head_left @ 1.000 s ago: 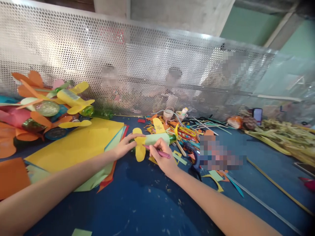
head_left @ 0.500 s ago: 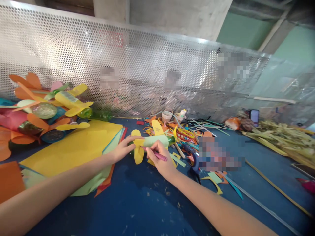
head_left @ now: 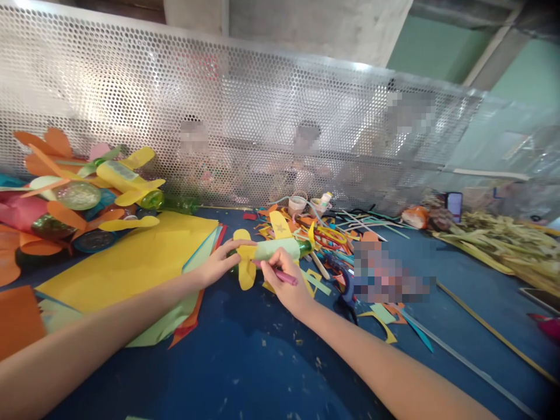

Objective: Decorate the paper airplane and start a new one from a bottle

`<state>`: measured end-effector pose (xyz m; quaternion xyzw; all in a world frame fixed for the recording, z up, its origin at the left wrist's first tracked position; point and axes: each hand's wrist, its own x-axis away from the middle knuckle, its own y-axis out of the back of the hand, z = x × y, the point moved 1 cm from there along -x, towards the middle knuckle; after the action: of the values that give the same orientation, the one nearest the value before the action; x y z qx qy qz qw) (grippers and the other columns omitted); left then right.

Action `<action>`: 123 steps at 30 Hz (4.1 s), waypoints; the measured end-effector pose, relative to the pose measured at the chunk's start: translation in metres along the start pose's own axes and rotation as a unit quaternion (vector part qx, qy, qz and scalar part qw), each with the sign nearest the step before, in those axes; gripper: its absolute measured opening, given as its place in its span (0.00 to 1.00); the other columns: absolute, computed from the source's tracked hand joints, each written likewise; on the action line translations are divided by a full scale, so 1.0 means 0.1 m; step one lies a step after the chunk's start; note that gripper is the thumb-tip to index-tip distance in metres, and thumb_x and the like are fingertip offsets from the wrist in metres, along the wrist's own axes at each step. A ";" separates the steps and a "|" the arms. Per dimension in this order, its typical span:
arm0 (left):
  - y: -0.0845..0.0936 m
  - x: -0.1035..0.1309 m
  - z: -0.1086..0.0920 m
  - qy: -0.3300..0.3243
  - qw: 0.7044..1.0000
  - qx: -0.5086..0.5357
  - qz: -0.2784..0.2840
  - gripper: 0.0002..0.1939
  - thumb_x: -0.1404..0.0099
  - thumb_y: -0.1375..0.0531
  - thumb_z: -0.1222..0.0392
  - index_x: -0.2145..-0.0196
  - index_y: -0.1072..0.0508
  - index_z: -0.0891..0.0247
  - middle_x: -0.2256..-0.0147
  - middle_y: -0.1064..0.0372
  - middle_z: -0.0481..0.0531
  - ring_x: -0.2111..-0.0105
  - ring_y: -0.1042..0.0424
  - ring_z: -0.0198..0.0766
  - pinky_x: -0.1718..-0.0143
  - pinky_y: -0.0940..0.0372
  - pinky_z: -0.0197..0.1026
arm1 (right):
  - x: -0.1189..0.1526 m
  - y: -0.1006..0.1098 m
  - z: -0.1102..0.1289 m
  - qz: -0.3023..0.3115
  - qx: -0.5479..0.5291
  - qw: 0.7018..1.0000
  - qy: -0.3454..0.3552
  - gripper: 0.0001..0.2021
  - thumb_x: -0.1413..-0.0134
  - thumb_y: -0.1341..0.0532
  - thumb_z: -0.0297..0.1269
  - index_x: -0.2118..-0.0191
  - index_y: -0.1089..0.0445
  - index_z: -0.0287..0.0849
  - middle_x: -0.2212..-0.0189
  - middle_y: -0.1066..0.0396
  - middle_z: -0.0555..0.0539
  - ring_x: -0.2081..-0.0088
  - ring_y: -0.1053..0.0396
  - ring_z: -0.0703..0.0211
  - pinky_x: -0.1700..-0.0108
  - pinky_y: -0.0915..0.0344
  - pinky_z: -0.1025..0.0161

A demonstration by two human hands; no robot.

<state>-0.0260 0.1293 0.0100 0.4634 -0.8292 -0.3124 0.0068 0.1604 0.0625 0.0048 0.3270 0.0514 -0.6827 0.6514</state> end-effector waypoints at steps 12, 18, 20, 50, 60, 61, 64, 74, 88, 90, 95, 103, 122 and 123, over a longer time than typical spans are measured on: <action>0.00 0.01 -0.05 -0.002 1.000 0.006 0.001 0.21 0.37 0.50 0.55 0.47 0.35 0.57 0.43 0.40 0.49 0.43 0.43 0.46 0.42 0.48 0.48 | -0.01 0.00 0.02 0.007 -0.003 1.000 -0.010 0.11 0.43 0.45 0.42 0.73 0.47 0.46 0.81 0.39 0.55 0.77 0.38 0.62 0.68 0.37 0.61; -0.01 0.01 -0.07 0.007 1.000 0.010 0.000 0.21 0.38 0.50 0.58 0.47 0.35 0.57 0.43 0.41 0.49 0.43 0.43 0.46 0.42 0.49 0.47 | -0.01 0.01 0.03 0.029 0.001 0.999 -0.018 0.11 0.43 0.45 0.42 0.71 0.47 0.46 0.79 0.37 0.54 0.76 0.36 0.62 0.69 0.38 0.62; -0.01 0.01 -0.06 0.008 1.000 0.012 0.000 0.21 0.38 0.50 0.59 0.47 0.35 0.58 0.43 0.41 0.49 0.43 0.44 0.46 0.42 0.49 0.47 | -0.01 0.01 0.03 0.030 0.004 0.999 -0.020 0.11 0.43 0.46 0.42 0.72 0.48 0.46 0.79 0.37 0.54 0.76 0.36 0.62 0.69 0.38 0.62; -0.02 -0.03 0.00 -0.015 1.000 0.013 0.005 0.23 0.39 0.50 0.58 0.46 0.35 0.58 0.43 0.41 0.48 0.43 0.44 0.47 0.42 0.49 0.45 | -0.03 0.02 0.01 0.040 -0.005 0.999 -0.011 0.10 0.43 0.45 0.41 0.71 0.47 0.46 0.79 0.38 0.54 0.76 0.38 0.63 0.71 0.41 0.63; -0.03 -0.04 0.01 -0.007 0.999 0.035 0.000 0.23 0.40 0.49 0.58 0.47 0.35 0.62 0.44 0.40 0.51 0.44 0.42 0.48 0.43 0.47 0.47 | 0.00 0.03 0.05 0.016 0.017 1.000 0.009 0.11 0.43 0.46 0.38 0.73 0.49 0.46 0.81 0.42 0.55 0.79 0.42 0.65 0.74 0.44 0.63; -0.03 -0.04 0.01 0.001 0.999 0.040 -0.003 0.23 0.40 0.49 0.58 0.47 0.35 0.62 0.44 0.40 0.52 0.44 0.42 0.49 0.44 0.47 0.48 | 0.01 0.03 0.07 0.012 0.026 0.999 0.016 0.11 0.43 0.45 0.38 0.73 0.48 0.46 0.81 0.42 0.55 0.79 0.42 0.64 0.74 0.44 0.63; -0.04 -0.04 0.00 0.006 0.999 0.040 -0.006 0.23 0.40 0.49 0.57 0.48 0.34 0.63 0.44 0.40 0.53 0.44 0.43 0.48 0.43 0.47 0.48 | 0.05 0.02 0.13 0.025 0.052 0.997 0.052 0.10 0.45 0.43 0.37 0.73 0.46 0.46 0.79 0.40 0.53 0.76 0.40 0.63 0.72 0.42 0.62; -0.04 -0.04 0.01 -0.010 0.999 0.053 -0.001 0.23 0.40 0.48 0.56 0.48 0.34 0.62 0.44 0.40 0.52 0.43 0.44 0.48 0.43 0.48 0.47 | 0.05 0.01 0.05 0.040 0.053 0.997 0.046 0.10 0.43 0.45 0.36 0.73 0.46 0.45 0.79 0.44 0.54 0.76 0.43 0.64 0.73 0.44 0.64; -0.04 -0.03 -0.02 -0.004 0.999 0.038 -0.010 0.22 0.40 0.49 0.58 0.49 0.33 0.60 0.45 0.39 0.51 0.43 0.44 0.48 0.43 0.48 0.48 | 0.02 -0.01 0.05 0.057 0.062 0.996 0.033 0.11 0.43 0.45 0.37 0.73 0.47 0.44 0.79 0.43 0.54 0.78 0.43 0.66 0.74 0.46 0.65; -0.04 -0.03 -0.03 -0.009 0.999 0.037 -0.009 0.22 0.41 0.49 0.58 0.49 0.33 0.61 0.45 0.39 0.52 0.43 0.43 0.48 0.43 0.48 0.48 | 0.01 -0.01 0.05 0.060 0.063 0.996 0.031 0.11 0.44 0.45 0.37 0.74 0.46 0.44 0.79 0.43 0.54 0.78 0.43 0.66 0.73 0.46 0.65; -0.04 -0.04 -0.01 -0.005 0.999 0.036 -0.008 0.23 0.41 0.49 0.58 0.48 0.34 0.61 0.44 0.39 0.51 0.43 0.44 0.48 0.43 0.48 0.48 | 0.01 -0.01 0.04 0.065 0.059 0.996 0.030 0.11 0.44 0.44 0.37 0.74 0.46 0.44 0.79 0.42 0.54 0.77 0.42 0.65 0.73 0.45 0.65; -0.03 -0.03 -0.01 -0.019 0.999 0.026 0.001 0.22 0.40 0.49 0.59 0.47 0.34 0.59 0.44 0.40 0.49 0.44 0.43 0.45 0.42 0.48 0.45 | 0.02 0.00 0.04 0.064 0.058 0.996 0.020 0.10 0.43 0.45 0.38 0.73 0.47 0.44 0.78 0.42 0.54 0.76 0.42 0.65 0.73 0.45 0.65; -0.02 -0.02 -0.05 -0.012 1.000 0.011 0.010 0.22 0.39 0.50 0.57 0.47 0.34 0.56 0.44 0.40 0.49 0.44 0.43 0.49 0.44 0.47 0.50 | 0.02 0.00 0.03 0.059 0.010 0.998 0.000 0.11 0.42 0.46 0.38 0.73 0.47 0.45 0.80 0.42 0.55 0.77 0.41 0.65 0.73 0.43 0.65; -0.02 -0.02 -0.04 -0.013 1.000 0.011 0.010 0.22 0.39 0.50 0.57 0.47 0.34 0.56 0.44 0.40 0.49 0.44 0.43 0.49 0.43 0.48 0.50 | 0.02 0.01 0.02 0.042 -0.002 0.999 0.000 0.11 0.41 0.46 0.38 0.73 0.48 0.45 0.80 0.42 0.55 0.78 0.41 0.66 0.73 0.43 0.65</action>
<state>-0.0222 0.1284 0.0132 0.4508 -0.8374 -0.3091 -0.0058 0.1604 0.0591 0.0057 0.3278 0.0395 -0.6548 0.6799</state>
